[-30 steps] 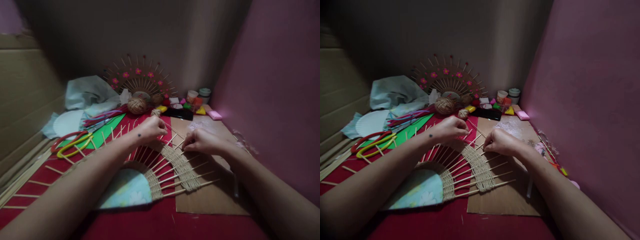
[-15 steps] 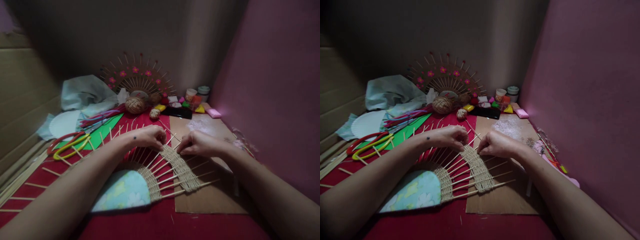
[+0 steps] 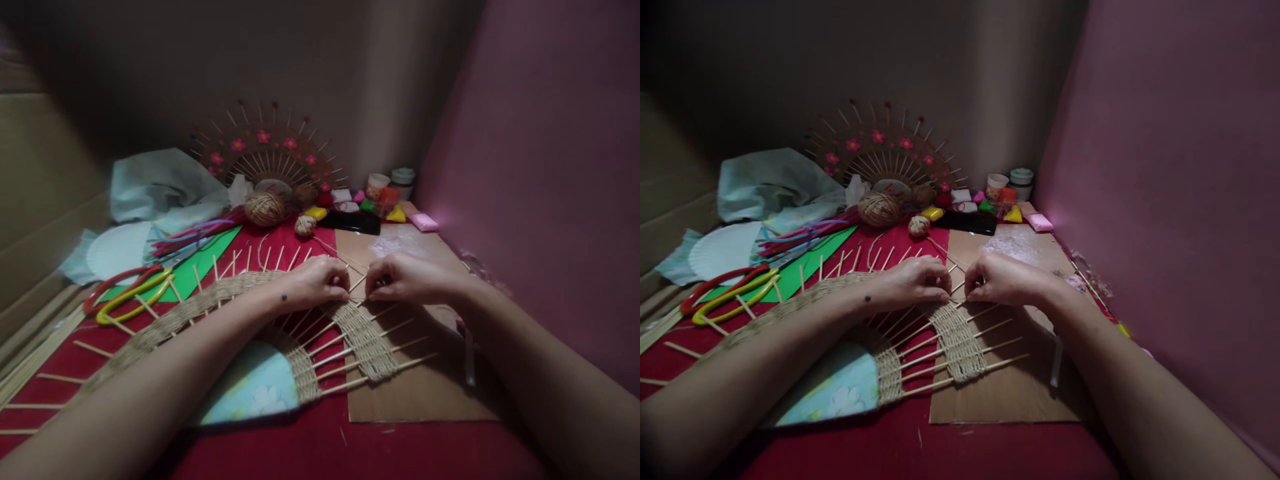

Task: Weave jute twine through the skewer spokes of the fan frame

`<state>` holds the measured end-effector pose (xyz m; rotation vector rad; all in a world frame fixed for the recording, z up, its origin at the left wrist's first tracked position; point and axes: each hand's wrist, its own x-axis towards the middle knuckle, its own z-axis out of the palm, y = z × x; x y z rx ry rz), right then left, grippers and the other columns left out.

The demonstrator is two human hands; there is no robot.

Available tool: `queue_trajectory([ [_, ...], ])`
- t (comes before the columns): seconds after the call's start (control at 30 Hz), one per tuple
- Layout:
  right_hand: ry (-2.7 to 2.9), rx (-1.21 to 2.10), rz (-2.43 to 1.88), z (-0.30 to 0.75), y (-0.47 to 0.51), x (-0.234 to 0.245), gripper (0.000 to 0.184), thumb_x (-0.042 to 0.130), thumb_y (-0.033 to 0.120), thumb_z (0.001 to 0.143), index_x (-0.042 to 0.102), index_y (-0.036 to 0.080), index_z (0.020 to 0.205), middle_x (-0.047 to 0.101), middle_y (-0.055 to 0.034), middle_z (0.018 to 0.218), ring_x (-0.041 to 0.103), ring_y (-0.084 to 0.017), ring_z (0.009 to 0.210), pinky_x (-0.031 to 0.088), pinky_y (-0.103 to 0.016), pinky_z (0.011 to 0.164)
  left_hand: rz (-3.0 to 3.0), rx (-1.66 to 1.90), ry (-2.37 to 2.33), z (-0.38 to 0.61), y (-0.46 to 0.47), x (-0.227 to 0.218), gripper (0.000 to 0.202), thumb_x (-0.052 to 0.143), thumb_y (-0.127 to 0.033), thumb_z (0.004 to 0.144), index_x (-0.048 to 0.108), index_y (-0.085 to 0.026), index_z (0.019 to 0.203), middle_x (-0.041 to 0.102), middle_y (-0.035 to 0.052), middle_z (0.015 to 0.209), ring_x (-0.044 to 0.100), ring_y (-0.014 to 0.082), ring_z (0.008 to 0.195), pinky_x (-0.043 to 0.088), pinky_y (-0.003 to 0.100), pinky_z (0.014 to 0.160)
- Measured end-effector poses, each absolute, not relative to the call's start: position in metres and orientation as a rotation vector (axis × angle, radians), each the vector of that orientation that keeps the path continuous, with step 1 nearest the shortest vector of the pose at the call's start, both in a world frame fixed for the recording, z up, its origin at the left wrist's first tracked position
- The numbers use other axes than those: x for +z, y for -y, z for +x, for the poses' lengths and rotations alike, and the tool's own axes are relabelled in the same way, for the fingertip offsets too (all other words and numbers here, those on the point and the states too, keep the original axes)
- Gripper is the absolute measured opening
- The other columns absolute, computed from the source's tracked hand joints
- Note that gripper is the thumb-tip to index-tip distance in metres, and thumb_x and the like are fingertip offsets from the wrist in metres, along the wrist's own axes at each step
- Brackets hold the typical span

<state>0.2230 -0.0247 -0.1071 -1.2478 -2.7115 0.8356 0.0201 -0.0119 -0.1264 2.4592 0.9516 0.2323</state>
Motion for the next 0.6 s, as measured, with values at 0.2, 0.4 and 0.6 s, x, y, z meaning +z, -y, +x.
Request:
queue_trajectory([
  [0.2, 2.768, 0.867, -1.196, 0.228, 0.023, -0.105, 0.021, 0.053, 0.020, 0.076, 0.071, 0.020, 0.086, 0.068, -0.0030, 0.079, 0.057, -0.012, 0.066, 0.041, -0.023, 0.061, 2.444, 0.347, -0.932, 0.023, 0.015, -0.132, 0.007, 0.063, -0.022, 0.073, 0.068, -0.017, 0.076, 0.058, 0.0007, 0.075, 0.052, 0.0114, 0.072, 0.038, 0.022, 0.065],
  [0.4, 2.814, 0.859, -1.213, 0.229, 0.028, -0.098, 0.021, 0.054, 0.020, 0.077, 0.071, 0.021, 0.088, 0.067, -0.0030, 0.082, 0.056, -0.011, 0.067, 0.040, -0.022, 0.062, 2.517, 0.359, -0.838, 0.022, 0.012, -0.137, 0.010, 0.060, -0.022, 0.077, 0.070, -0.020, 0.077, 0.055, 0.0005, 0.076, 0.051, 0.0107, 0.072, 0.038, 0.022, 0.065],
  [0.6, 2.904, 0.727, -1.344, 0.235, 0.032, -0.088, 0.019, 0.056, 0.019, 0.074, 0.072, 0.021, 0.083, 0.067, -0.0033, 0.080, 0.056, -0.013, 0.068, 0.039, -0.023, 0.062, 2.534, 0.349, -0.837, 0.022, 0.011, -0.136, 0.010, 0.060, -0.022, 0.078, 0.069, -0.019, 0.076, 0.056, 0.0011, 0.078, 0.052, 0.0111, 0.074, 0.039, 0.022, 0.068],
])
